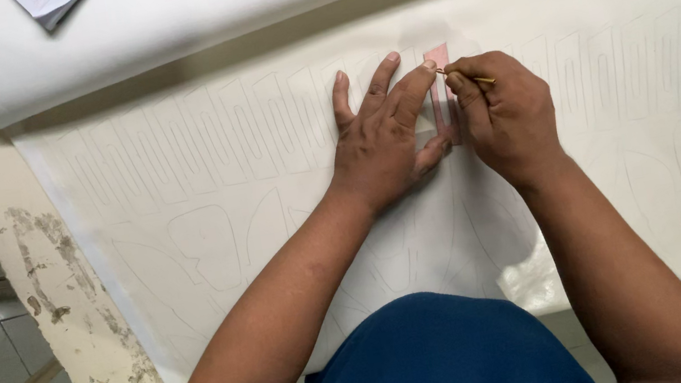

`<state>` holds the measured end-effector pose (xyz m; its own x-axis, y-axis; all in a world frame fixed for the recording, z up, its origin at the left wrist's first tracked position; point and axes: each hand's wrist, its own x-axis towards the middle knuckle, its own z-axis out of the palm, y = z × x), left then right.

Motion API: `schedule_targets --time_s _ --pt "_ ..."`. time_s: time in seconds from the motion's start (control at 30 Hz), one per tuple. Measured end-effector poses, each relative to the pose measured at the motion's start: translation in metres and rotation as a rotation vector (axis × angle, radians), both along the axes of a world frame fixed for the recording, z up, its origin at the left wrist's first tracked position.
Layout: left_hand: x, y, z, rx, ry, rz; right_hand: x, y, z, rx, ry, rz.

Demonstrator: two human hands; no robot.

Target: The person holds a pink rectangular template on a large white sheet and traces around its inner opening with a pointed stylus. They then reposition the template and a second slotted template elsewhere on the sheet and continue tracing outlines, smoothing the sheet between positions.

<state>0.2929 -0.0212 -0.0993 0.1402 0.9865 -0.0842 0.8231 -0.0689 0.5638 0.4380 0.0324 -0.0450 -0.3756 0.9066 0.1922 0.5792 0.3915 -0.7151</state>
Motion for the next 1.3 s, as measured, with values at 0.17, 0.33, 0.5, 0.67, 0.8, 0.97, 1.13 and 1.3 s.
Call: schedule_targets --time_s 0.17,0.33,0.5,0.67,0.8,0.97,1.13,1.3 --pt "0.001 -0.007 0.008 0.047 0.005 -0.031 0.028 -0.025 0.007 -0.114 -0.026 -0.061" --pt "0.001 -0.019 0.018 0.142 -0.008 -0.035 0.067 -0.09 0.009 -0.344 0.138 -0.116" --pt "0.005 -0.037 0.034 0.18 -0.081 -0.05 0.113 -0.176 0.008 -0.317 -0.04 -0.129" --pt "0.015 -0.057 0.065 0.253 -0.275 -0.019 0.16 -0.264 0.02 -0.444 0.018 -0.328" --pt "0.027 -0.088 0.084 0.224 -0.221 -0.023 0.184 -0.321 0.03 -0.576 0.095 -0.537" --pt "0.04 -0.177 0.09 0.169 0.0 -0.096 0.215 -0.369 0.079 -0.773 0.18 -0.697" --pt "0.047 -0.278 0.085 0.167 0.133 -0.097 0.303 -0.419 0.201 0.123 0.636 0.005" --pt "0.057 -0.339 0.078 0.147 0.19 -0.087 0.347 -0.447 0.193 0.426 0.563 0.265"
